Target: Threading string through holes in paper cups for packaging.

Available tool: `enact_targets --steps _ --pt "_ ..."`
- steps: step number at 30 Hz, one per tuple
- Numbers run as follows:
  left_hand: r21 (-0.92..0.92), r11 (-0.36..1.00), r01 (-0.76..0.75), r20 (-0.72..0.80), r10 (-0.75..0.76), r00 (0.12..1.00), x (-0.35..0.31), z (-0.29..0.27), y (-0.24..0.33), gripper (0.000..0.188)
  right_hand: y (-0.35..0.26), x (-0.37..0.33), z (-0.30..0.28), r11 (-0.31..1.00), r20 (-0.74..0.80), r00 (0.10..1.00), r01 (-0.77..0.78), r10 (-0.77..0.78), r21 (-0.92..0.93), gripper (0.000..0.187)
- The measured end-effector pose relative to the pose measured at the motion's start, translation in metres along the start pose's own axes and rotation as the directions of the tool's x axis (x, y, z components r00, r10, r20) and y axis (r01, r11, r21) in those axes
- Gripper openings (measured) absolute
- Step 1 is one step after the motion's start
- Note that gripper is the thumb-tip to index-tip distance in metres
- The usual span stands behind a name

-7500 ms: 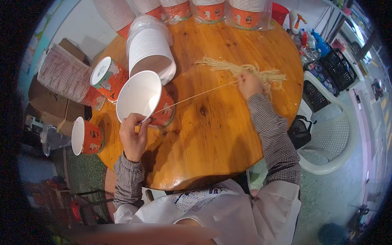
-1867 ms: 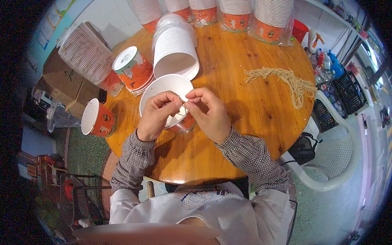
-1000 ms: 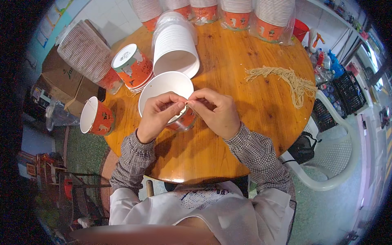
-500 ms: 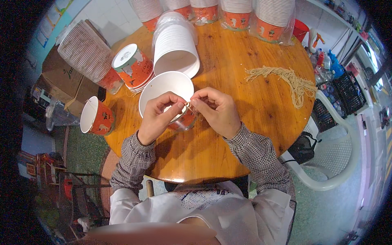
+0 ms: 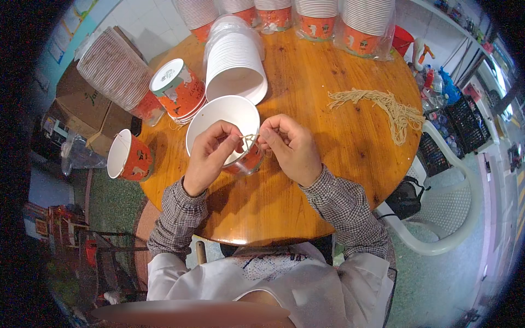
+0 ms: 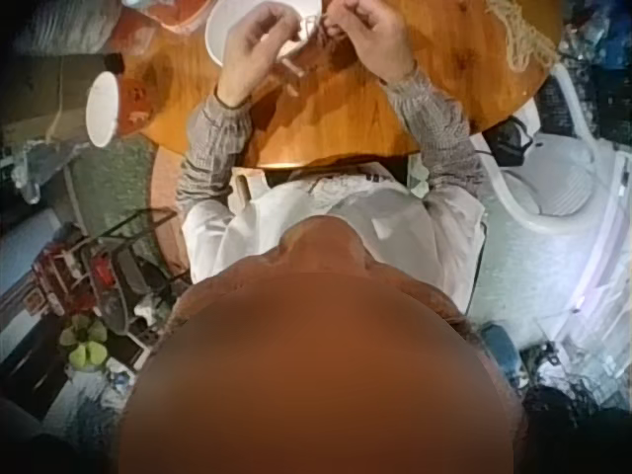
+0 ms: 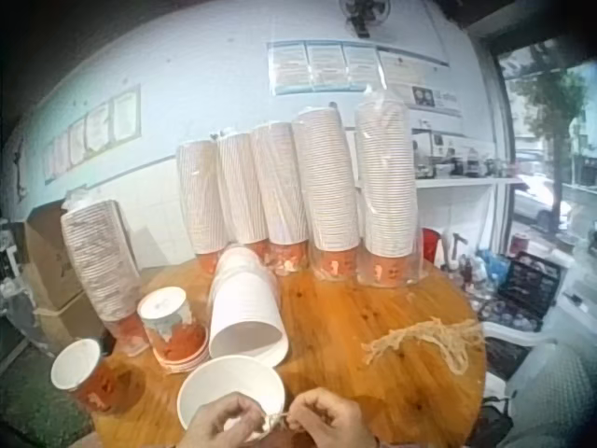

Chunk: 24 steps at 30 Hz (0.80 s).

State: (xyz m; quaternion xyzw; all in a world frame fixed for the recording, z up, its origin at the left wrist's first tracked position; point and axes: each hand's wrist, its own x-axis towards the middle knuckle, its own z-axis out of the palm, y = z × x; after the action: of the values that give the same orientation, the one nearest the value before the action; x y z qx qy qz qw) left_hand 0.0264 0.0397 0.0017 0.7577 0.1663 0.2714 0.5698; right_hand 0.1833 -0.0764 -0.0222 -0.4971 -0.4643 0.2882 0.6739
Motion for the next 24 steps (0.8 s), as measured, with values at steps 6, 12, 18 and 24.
enact_targets --steps 6,12,18,24 --pt "-0.055 0.998 -0.037 -0.042 0.035 0.999 0.000 0.001 -0.002 0.012 0.003 -0.003 -0.001 0.998 0.015 0.999 -0.029 0.029 -0.056 0.017" --pt "0.247 0.961 -0.121 -0.120 0.155 0.981 -0.003 -0.005 -0.005 0.012 0.006 -0.006 -0.008 0.995 -0.027 1.000 -0.004 0.001 -0.103 0.018" --pt "0.281 0.951 -0.133 -0.125 0.174 0.977 -0.008 -0.003 0.001 0.012 0.006 -0.002 -0.006 0.999 -0.046 0.998 -0.031 0.032 0.015 0.020" --pt "0.474 0.840 -0.264 -0.091 0.345 0.934 -0.004 -0.004 0.003 0.013 -0.011 0.002 -0.008 0.949 0.133 0.959 -0.269 0.249 0.165 0.021"
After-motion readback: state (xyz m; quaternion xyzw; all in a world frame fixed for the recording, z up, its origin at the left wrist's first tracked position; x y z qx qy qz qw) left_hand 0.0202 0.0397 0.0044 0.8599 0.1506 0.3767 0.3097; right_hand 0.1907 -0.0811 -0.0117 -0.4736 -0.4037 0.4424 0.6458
